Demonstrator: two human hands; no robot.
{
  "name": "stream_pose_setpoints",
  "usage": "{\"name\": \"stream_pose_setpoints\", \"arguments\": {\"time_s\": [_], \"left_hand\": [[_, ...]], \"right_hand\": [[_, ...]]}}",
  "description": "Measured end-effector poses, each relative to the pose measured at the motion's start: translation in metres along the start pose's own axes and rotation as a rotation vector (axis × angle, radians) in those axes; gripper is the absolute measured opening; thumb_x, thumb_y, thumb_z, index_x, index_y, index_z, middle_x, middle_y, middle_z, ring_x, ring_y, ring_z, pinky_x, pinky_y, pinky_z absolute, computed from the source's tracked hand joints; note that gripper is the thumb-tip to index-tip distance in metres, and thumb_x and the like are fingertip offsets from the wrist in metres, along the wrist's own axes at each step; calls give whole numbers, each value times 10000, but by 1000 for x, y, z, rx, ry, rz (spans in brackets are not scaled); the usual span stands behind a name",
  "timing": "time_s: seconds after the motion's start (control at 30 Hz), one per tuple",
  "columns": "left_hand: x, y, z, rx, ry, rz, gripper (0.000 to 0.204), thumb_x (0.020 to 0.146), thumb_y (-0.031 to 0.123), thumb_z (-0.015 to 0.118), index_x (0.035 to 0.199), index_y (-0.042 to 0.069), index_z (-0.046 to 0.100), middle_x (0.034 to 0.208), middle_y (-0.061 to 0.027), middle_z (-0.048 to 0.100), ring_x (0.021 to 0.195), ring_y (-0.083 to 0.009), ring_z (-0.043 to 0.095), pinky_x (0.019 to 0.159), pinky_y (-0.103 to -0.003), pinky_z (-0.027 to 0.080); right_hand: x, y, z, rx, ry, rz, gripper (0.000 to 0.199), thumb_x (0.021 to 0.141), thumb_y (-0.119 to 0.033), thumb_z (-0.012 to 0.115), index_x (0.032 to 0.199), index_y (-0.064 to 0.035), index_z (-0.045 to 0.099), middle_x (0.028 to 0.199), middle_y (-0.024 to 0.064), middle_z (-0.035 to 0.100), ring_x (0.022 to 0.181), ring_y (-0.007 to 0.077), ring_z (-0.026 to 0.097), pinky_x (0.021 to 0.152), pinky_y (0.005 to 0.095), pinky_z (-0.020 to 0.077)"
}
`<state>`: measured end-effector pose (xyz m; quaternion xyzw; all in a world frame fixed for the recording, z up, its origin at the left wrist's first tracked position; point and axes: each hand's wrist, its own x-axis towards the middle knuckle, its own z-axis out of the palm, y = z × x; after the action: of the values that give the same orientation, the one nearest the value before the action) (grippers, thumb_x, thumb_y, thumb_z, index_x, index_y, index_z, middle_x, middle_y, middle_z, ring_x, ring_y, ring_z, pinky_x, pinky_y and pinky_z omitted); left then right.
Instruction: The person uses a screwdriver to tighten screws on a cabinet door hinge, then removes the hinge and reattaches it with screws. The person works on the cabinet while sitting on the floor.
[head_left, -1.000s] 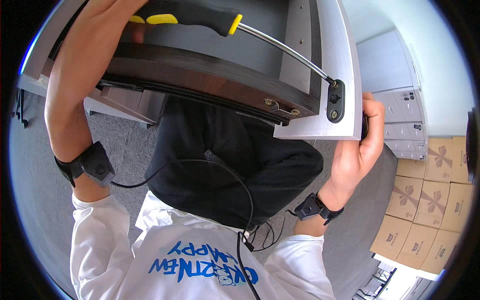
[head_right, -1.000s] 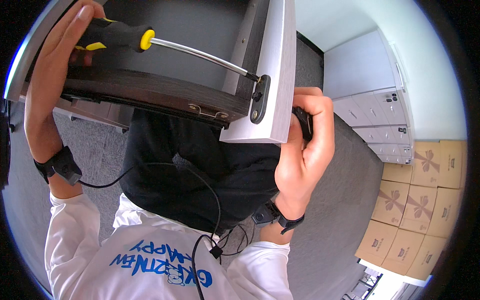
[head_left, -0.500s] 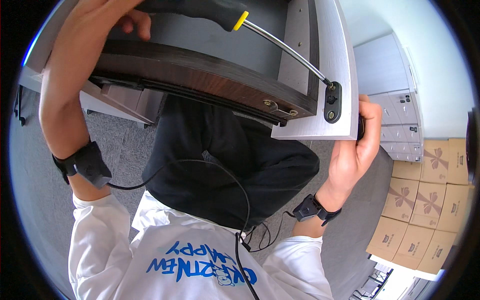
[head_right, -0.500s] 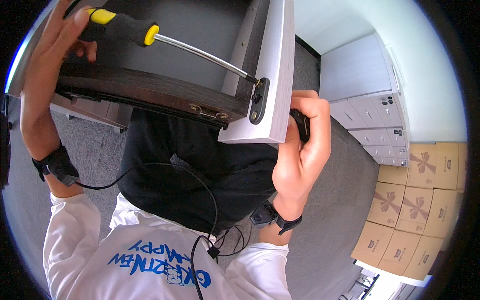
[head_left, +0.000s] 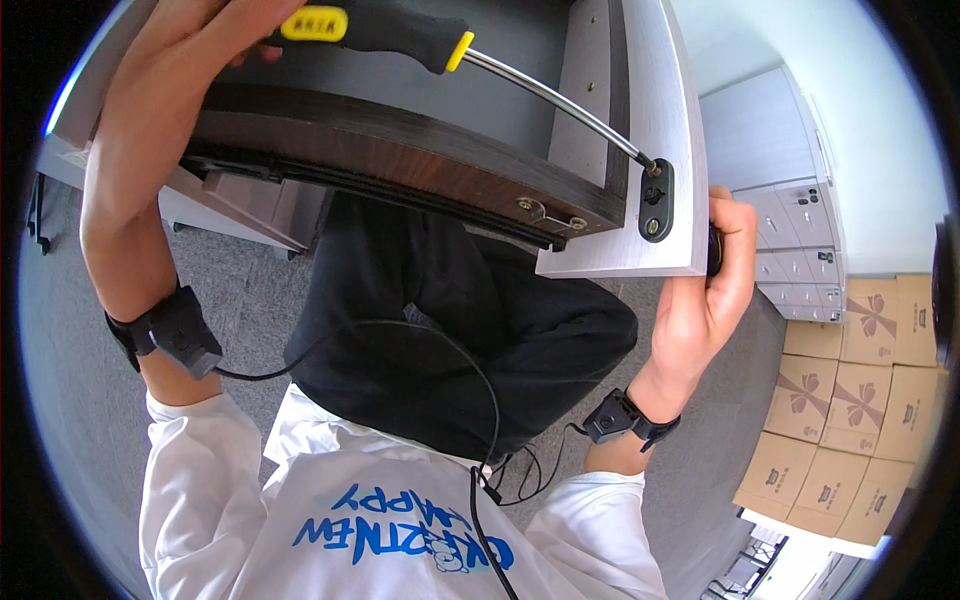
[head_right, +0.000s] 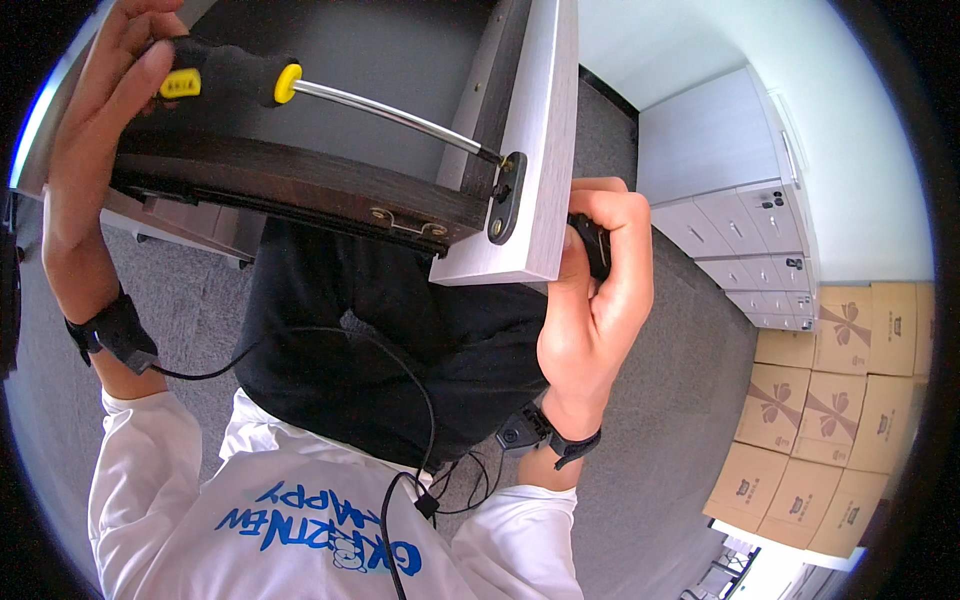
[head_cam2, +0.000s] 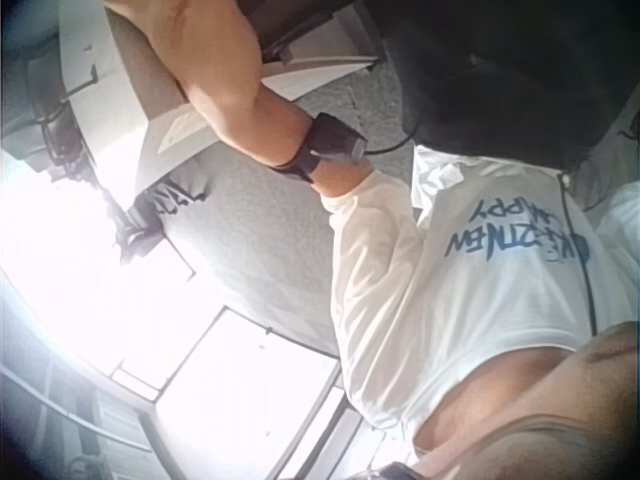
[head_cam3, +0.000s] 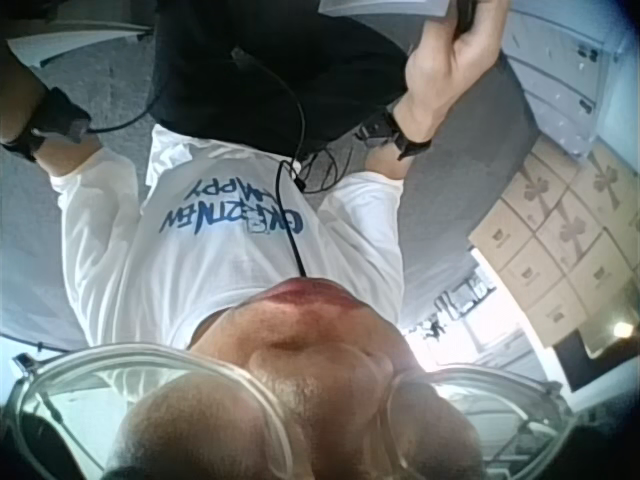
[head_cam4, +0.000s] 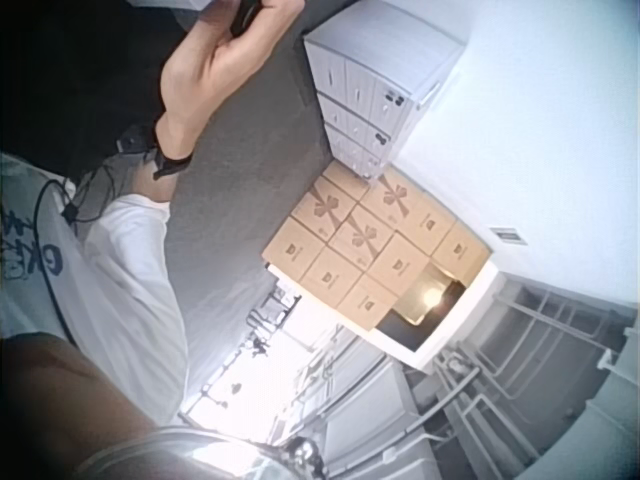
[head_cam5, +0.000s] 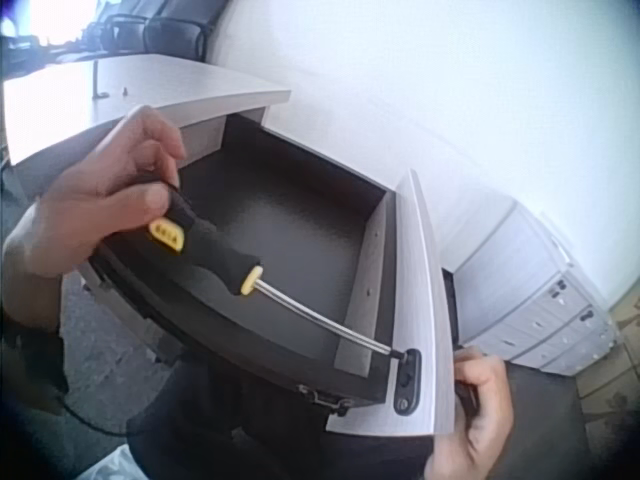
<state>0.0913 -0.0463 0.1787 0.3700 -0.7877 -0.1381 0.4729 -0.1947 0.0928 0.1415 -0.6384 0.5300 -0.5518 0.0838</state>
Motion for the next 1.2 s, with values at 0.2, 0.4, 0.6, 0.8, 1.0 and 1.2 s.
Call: {"name": "stream_pose_setpoints", "arguments": {"time_s": [0.2, 0.4, 0.6, 0.8, 1.0, 1.2], "left_hand": [[-5, 18, -2, 314, -142, -140, 379, 950, 455, 632, 1047, 108, 514, 865, -35, 468, 817, -146, 511, 753, -215, 435], [6, -23, -5, -252, -95, 75, 437, 929, 400, 640, 1184, 110, 435, 909, -32, 461, 735, -151, 475, 710, -202, 420], [-3, 1, -11, -41, -153, -254, 301, 1002, 321, 553, 1195, 121, 438, 962, -31, 500, 755, -143, 502, 711, -182, 413], [-7, 5, 14, 406, 67, 61, 246, 1011, 285, 546, 1168, 115, 465, 993, -35, 510, 767, -140, 512, 722, -176, 432], [1, -8, -14, -214, -167, -51, 229, 999, 236, 576, 1158, 112, 467, 1015, -38, 500, 806, -122, 539, 723, -193, 465], [2, 11, -7, 170, -173, -403, 264, 1062, 342, 473, 1079, 104, 586, 911, -31, 527, 800, -88, 516, 723, -204, 468]], "right_hand": [[-1, 1, -4, -25, -56, -21, 131, 939, 13, 513, 1069, 13, 530, 1084, 51, 566, 921, 91, 476, 868, 220, 377], [-2, 3, -4, 13, -36, 37, 146, 933, 15, 511, 1077, 24, 530, 1078, 51, 563, 925, 94, 479, 873, 226, 381], [-2, 3, -6, 37, -55, 29, 155, 927, 35, 500, 1079, 25, 530, 1091, 53, 559, 946, 98, 480, 897, 229, 378], [-2, 3, -5, -17, -57, 16, 167, 923, 47, 496, 1084, 20, 531, 1084, 50, 559, 943, 96, 477, 898, 230, 373], [-3, 3, -5, -7, -46, 24, 189, 913, 60, 482, 1090, 19, 532, 1105, 54, 566, 964, 99, 486, 911, 232, 376], [-3, 1, -5, -14, -46, 24, 214, 897, 73, 472, 1096, 24, 532, 1116, 59, 574, 975, 102, 494, 924, 238, 383]]}}
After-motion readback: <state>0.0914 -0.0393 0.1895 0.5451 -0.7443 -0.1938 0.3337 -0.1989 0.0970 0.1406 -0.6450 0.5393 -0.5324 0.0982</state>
